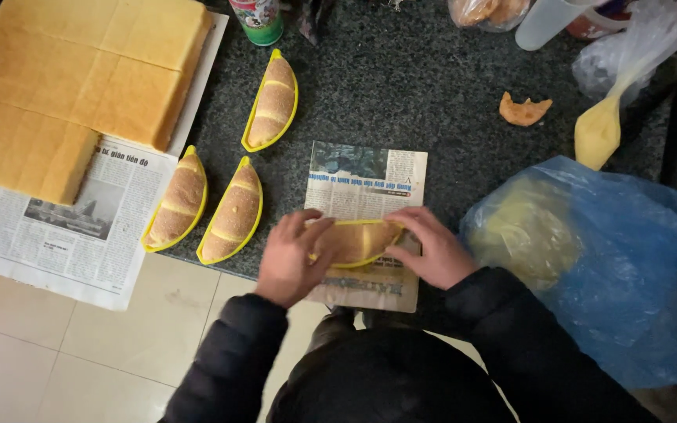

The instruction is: Wrap pastries in newspaper and place them into a plastic bag

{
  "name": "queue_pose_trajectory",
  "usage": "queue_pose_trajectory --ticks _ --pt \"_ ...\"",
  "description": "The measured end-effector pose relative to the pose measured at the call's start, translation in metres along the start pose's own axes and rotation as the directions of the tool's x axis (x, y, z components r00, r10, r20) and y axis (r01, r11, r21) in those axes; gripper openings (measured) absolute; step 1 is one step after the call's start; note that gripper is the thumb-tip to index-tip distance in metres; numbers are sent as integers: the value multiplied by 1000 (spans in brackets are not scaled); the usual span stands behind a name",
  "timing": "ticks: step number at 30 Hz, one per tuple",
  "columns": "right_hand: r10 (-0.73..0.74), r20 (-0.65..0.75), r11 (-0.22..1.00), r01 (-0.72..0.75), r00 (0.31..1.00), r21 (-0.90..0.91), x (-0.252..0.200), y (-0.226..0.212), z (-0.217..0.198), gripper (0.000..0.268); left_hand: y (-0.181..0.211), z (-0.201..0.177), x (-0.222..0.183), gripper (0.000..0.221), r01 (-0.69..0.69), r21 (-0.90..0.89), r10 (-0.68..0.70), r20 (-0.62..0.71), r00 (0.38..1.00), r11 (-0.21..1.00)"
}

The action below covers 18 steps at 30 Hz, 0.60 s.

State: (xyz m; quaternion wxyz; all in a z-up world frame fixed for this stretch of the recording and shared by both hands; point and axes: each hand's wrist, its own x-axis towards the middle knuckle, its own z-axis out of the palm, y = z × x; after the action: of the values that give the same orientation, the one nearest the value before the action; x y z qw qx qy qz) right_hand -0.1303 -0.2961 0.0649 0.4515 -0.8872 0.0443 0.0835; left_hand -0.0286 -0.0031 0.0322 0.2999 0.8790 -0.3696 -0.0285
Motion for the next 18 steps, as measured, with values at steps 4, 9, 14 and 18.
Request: queue_pose_trajectory --ticks 4,9,14,18 --pt "49 78 995 -42 996 -92 4 2 12 59 -10 -9 -21 67 118 -84 -112 75 991 989" --pt "81 114 992 -69 990 -106 6 -12 16 68 -12 -1 -23 78 163 -194 -157 43 987 967" --pt "14 30 980 -8 999 -197 7 21 36 69 -24 17 -27 56 88 -119 -88 7 996 989" --pt "1 13 967 2 1000 -253 11 54 47 64 -36 31 -30 52 74 -63 -72 24 997 995"
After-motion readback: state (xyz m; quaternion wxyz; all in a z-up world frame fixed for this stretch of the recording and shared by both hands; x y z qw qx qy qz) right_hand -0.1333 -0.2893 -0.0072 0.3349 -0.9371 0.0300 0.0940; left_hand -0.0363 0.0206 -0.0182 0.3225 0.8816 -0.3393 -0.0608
